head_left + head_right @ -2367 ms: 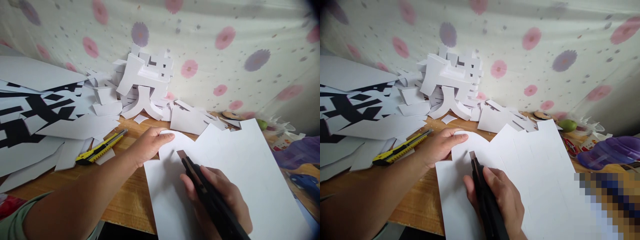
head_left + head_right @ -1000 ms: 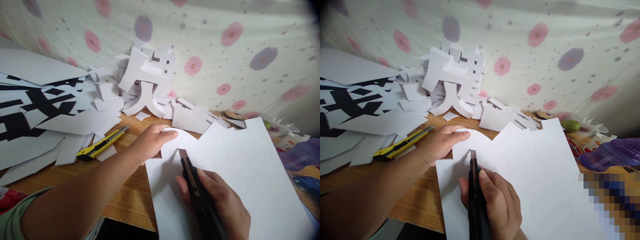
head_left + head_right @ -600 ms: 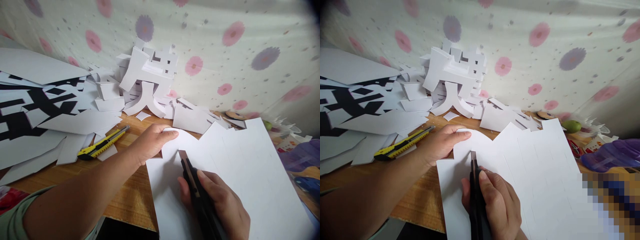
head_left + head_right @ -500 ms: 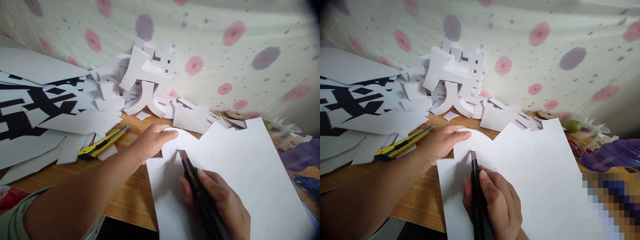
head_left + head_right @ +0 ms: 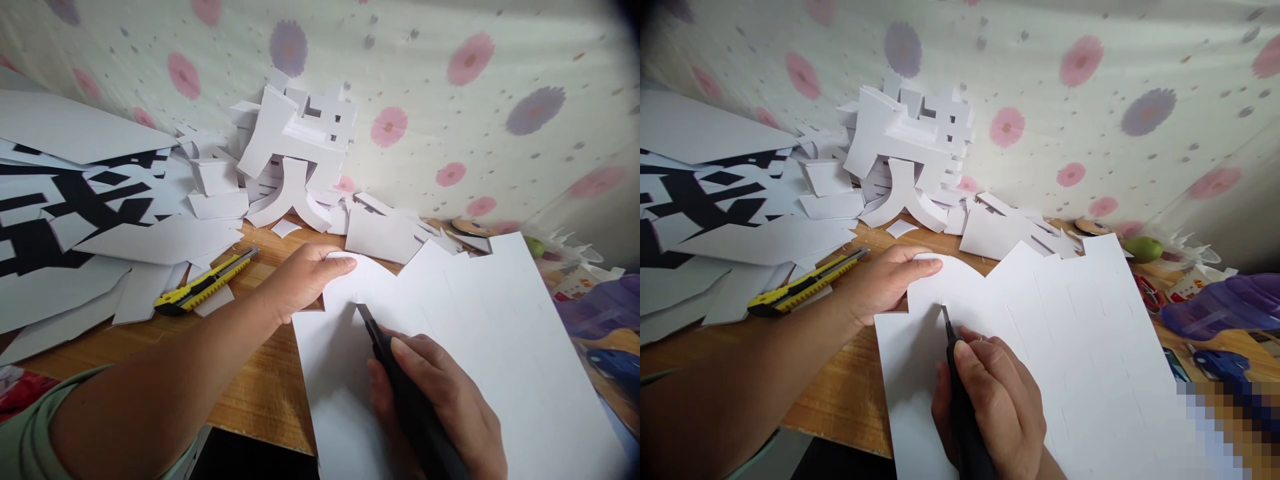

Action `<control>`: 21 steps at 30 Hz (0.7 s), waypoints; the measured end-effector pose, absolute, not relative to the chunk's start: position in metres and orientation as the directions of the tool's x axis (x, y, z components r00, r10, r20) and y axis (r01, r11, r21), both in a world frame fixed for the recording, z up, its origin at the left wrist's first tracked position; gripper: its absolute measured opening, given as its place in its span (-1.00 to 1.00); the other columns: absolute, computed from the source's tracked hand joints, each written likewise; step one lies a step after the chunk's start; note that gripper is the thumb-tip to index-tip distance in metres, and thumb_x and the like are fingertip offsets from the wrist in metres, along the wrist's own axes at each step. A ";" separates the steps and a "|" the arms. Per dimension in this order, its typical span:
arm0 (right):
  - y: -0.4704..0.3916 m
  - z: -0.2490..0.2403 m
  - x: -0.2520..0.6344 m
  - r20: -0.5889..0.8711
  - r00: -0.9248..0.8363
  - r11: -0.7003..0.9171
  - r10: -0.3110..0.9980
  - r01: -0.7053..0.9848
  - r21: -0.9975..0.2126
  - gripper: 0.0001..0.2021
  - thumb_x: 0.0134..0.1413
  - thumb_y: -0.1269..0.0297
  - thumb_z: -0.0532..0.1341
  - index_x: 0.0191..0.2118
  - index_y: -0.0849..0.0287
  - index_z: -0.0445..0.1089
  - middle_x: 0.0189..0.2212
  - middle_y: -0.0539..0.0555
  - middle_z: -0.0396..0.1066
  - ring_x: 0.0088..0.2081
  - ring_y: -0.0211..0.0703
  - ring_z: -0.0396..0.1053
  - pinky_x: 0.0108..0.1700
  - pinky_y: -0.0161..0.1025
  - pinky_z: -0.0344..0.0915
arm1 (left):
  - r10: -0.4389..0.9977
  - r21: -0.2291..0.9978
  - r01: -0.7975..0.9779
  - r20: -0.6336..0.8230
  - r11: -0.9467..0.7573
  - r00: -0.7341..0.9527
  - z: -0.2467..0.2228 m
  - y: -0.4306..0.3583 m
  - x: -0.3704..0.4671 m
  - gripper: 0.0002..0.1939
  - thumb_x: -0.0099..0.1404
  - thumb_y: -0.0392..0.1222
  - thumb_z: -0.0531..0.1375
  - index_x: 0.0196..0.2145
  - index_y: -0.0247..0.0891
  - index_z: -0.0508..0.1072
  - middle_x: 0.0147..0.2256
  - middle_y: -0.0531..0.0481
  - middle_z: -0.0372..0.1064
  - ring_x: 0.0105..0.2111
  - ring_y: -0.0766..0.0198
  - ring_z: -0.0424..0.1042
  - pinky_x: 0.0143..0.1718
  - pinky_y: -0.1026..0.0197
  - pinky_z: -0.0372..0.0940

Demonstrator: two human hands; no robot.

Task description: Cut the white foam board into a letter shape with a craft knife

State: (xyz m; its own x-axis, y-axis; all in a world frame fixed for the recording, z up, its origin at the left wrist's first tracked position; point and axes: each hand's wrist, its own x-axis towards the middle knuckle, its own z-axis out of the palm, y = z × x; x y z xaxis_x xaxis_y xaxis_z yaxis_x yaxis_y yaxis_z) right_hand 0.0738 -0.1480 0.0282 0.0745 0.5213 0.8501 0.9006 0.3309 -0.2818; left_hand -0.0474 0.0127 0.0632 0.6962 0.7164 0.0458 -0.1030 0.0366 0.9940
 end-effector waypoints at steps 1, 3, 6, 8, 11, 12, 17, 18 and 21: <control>-0.147 0.027 0.075 0.855 0.058 0.363 0.515 0.889 -0.279 -0.51 0.02 0.49 0.27 0.11 0.09 0.32 -0.27 0.08 0.48 -0.31 -0.14 0.51 -0.29 -0.24 0.49 | 0.717 0.994 -0.103 0.044 0.038 0.696 0.063 0.013 -0.047 -0.76 0.21 -0.06 0.23 -0.47 -0.29 0.43 -0.53 0.08 0.34 -0.53 0.37 0.29 -0.49 0.31 0.13; -0.146 0.025 0.077 0.865 0.039 0.399 0.500 0.876 -0.270 -0.51 0.00 0.52 0.27 0.09 0.13 0.35 -0.29 0.08 0.47 -0.29 -0.13 0.51 -0.29 -0.25 0.49 | 0.714 0.993 -0.104 0.037 0.051 0.699 0.062 0.013 -0.047 -0.75 0.21 -0.05 0.23 -0.47 -0.29 0.42 -0.53 0.08 0.34 -0.53 0.37 0.29 -0.48 0.31 0.14; -0.147 0.024 0.077 0.873 0.041 0.417 0.487 0.867 -0.273 -0.59 -0.01 0.52 0.28 0.01 0.19 0.40 -0.32 0.10 0.47 -0.26 -0.10 0.51 -0.26 -0.23 0.50 | 0.715 0.992 -0.091 -0.002 0.093 0.699 0.062 0.012 -0.047 -0.74 0.20 -0.02 0.24 -0.46 -0.30 0.42 -0.53 0.08 0.32 -0.53 0.36 0.28 -0.50 0.31 0.13; -0.147 0.024 0.076 0.871 0.049 0.425 0.489 0.858 -0.287 -0.63 -0.01 0.54 0.27 -0.02 0.20 0.41 -0.34 0.10 0.47 -0.27 -0.09 0.51 -0.27 -0.22 0.51 | 0.717 0.989 -0.079 -0.034 0.124 0.697 0.062 0.011 -0.047 -0.73 0.19 -0.01 0.24 -0.45 -0.30 0.42 -0.53 0.08 0.31 -0.54 0.36 0.28 -0.51 0.30 0.12; -0.147 0.026 0.077 0.882 0.033 0.430 0.470 0.864 -0.262 -0.67 0.00 0.56 0.26 -0.07 0.23 0.42 -0.38 0.09 0.46 -0.31 -0.09 0.52 -0.31 -0.21 0.52 | 0.720 0.988 -0.076 -0.045 0.136 0.693 0.062 0.011 -0.046 -0.72 0.17 0.00 0.25 -0.46 -0.30 0.41 -0.53 0.07 0.31 -0.53 0.35 0.29 -0.51 0.30 0.13; -0.147 0.026 0.078 0.887 0.022 0.434 0.462 0.866 -0.247 -0.68 -0.01 0.56 0.26 -0.08 0.23 0.42 -0.39 0.08 0.46 -0.32 -0.09 0.53 -0.31 -0.21 0.53 | 0.721 0.988 -0.076 -0.045 0.135 0.691 0.062 0.011 -0.046 -0.72 0.17 -0.01 0.25 -0.46 -0.30 0.41 -0.53 0.07 0.31 -0.53 0.35 0.29 -0.52 0.31 0.13; -0.151 0.025 0.080 0.880 0.017 0.439 0.475 0.862 -0.254 -0.68 -0.04 0.59 0.27 -0.11 0.25 0.42 -0.39 0.08 0.47 -0.29 -0.06 0.55 -0.28 -0.17 0.54 | 0.722 0.987 -0.075 -0.053 0.144 0.690 0.063 0.011 -0.046 -0.71 0.15 0.00 0.26 -0.48 -0.30 0.40 -0.54 0.07 0.31 -0.54 0.35 0.27 -0.53 0.31 0.14; -0.152 0.024 0.080 0.873 0.032 0.424 0.487 0.865 -0.268 -0.67 -0.04 0.58 0.27 -0.10 0.24 0.42 -0.37 0.10 0.48 -0.26 -0.04 0.55 -0.25 -0.15 0.53 | 0.721 0.986 -0.072 -0.057 0.147 0.690 0.063 0.010 -0.046 -0.71 0.15 0.01 0.26 -0.47 -0.30 0.41 -0.54 0.06 0.31 -0.53 0.34 0.29 -0.53 0.31 0.14; -0.156 0.022 0.078 0.844 0.061 0.379 0.534 0.874 -0.304 -0.63 -0.01 0.51 0.26 -0.03 0.16 0.38 -0.29 0.13 0.51 -0.21 0.01 0.56 -0.18 -0.10 0.52 | 0.709 0.977 -0.068 -0.098 0.201 0.698 0.063 0.009 -0.046 -0.72 0.14 0.00 0.28 -0.45 -0.29 0.43 -0.53 0.06 0.33 -0.52 0.32 0.32 -0.52 0.30 0.17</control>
